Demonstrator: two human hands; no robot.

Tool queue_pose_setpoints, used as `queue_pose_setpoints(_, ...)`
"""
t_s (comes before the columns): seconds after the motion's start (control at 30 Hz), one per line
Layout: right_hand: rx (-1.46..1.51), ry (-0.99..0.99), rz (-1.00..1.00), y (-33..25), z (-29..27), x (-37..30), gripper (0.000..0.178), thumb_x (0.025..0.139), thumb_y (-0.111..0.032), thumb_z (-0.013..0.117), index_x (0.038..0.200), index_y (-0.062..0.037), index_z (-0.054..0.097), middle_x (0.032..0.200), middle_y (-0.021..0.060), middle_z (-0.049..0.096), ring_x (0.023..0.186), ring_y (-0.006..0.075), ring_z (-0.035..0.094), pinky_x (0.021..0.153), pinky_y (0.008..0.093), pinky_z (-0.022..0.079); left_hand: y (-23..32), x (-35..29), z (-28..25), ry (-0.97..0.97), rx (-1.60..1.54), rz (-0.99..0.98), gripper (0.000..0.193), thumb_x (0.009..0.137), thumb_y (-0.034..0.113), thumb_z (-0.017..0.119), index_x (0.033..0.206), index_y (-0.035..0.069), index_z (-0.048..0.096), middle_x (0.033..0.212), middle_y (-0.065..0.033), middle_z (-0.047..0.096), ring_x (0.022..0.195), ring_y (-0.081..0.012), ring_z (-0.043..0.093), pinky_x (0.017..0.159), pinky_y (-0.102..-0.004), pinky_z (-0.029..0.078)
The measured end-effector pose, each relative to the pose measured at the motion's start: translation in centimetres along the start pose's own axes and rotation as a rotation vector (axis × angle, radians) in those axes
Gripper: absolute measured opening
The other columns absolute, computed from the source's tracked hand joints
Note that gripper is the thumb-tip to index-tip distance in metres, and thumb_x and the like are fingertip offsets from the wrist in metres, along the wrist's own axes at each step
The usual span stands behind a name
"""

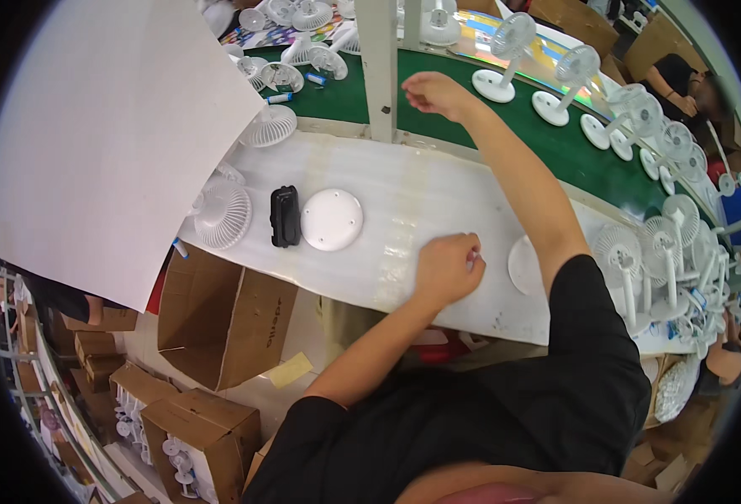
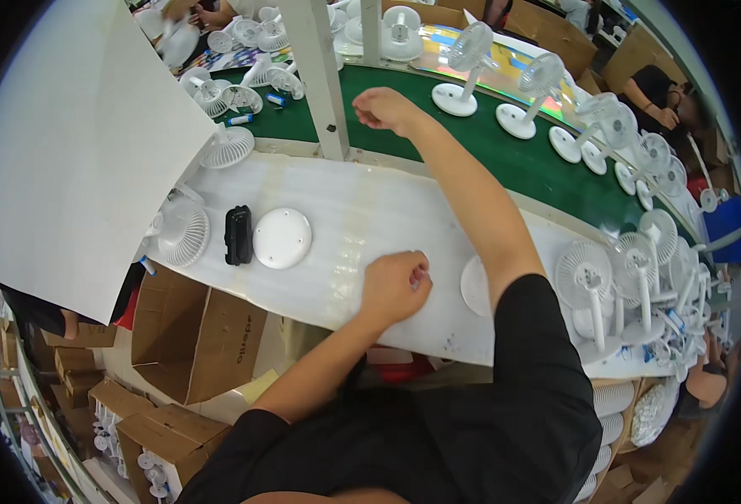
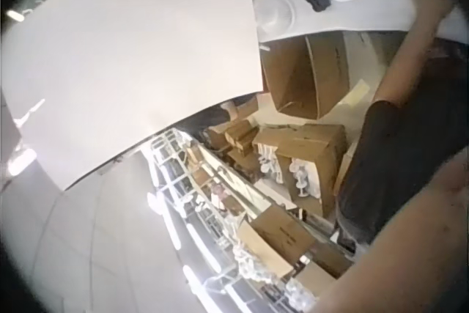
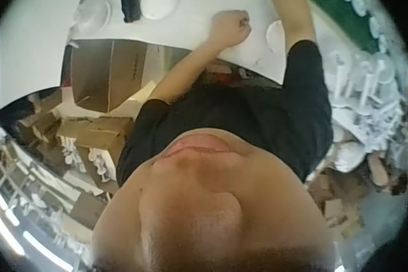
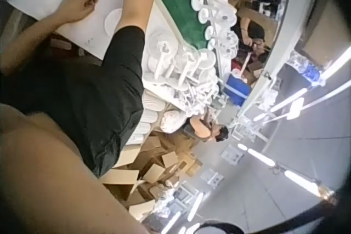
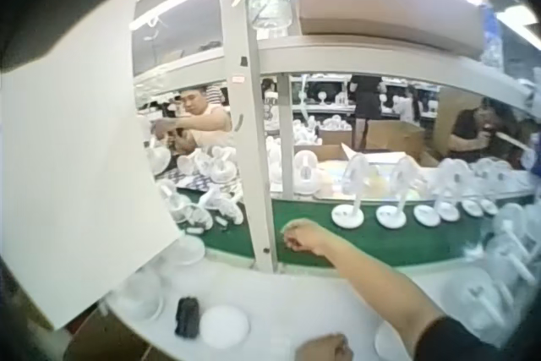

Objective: Assembling small portable fans by hand at a factory workbench.

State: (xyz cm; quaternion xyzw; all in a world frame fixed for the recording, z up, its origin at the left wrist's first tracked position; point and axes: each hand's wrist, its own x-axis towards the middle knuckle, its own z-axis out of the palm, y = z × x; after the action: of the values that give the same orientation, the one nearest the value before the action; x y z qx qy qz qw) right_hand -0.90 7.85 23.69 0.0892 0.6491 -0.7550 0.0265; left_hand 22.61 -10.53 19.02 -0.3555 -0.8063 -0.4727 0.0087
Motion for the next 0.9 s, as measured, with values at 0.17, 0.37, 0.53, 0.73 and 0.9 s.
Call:
queue_pose_setpoints(0.17,-0.557,-0.086,-0.052,-1.1,-2.6,-14.2,0.015,0.092,-0.009,0.053,0.100,-0.0027,0.063,0.077,0.0008,0.056,0.066,0.0101,0.045,0.060,0.0228,0.040,-1.4,0.6,-0.3,-0.020,0.059,-0.047,0.006,0.072,0.010,0.061,0.078,0.008,0.063,0.065,-0.0024,0.060,0.057,-0.0231,0.053,0.057,-0.0317,0.042)
queue_pose_setpoints(0.37,-0.948,0.429,-0.253,3.7,-5.3,-27.9,0.027,0.087,-0.015,0.062,0.111,-0.0049,0.064,0.100,0.0085,0.063,0.088,0.0234,0.057,0.081,0.0313,0.046,-1.6,1.2,-3.7,-0.109,-0.491,-0.296,0.009,0.078,0.005,0.058,0.085,0.003,0.064,0.071,-0.0036,0.062,0.063,-0.0164,0.055,0.060,-0.0270,0.044)
queue_pose_setpoints(0.53,-1.222,0.628,-0.281,11.6,-3.9,-34.3,0.046,0.081,-0.028,0.069,0.122,-0.0080,0.062,0.131,0.0166,0.054,0.123,0.0372,0.047,0.105,0.0446,0.037,-2.2,-0.1,-8.2,-0.103,-0.399,-0.238,0.013,0.080,0.000,0.056,0.090,-0.001,0.064,0.074,-0.0051,0.063,0.068,-0.0133,0.055,0.064,-0.0230,0.045)
queue_pose_setpoints(0.73,-1.119,0.804,-0.324,14.6,0.7,-35.1,0.042,0.082,-0.026,0.069,0.120,-0.0074,0.064,0.143,0.0184,0.042,0.132,0.0396,0.038,0.109,0.0457,0.032,1.1,-1.3,-7.7,-0.301,-0.231,-0.331,0.018,0.081,0.004,0.060,0.097,0.001,0.065,0.094,-0.0094,0.066,0.087,-0.0202,0.059,0.081,-0.0307,0.048)
queue_pose_setpoints(0.9,-0.658,1.064,-0.463,8.4,-2.0,-40.6,0.028,0.079,-0.014,0.067,0.105,-0.0030,0.067,0.123,0.0159,0.058,0.114,0.0322,0.055,0.097,0.0382,0.044,2.8,-0.7,-1.5,-0.221,0.104,0.293,0.023,0.079,0.006,0.064,0.102,0.002,0.065,0.110,-0.0114,0.064,0.105,-0.0262,0.055,0.093,-0.0353,0.045)
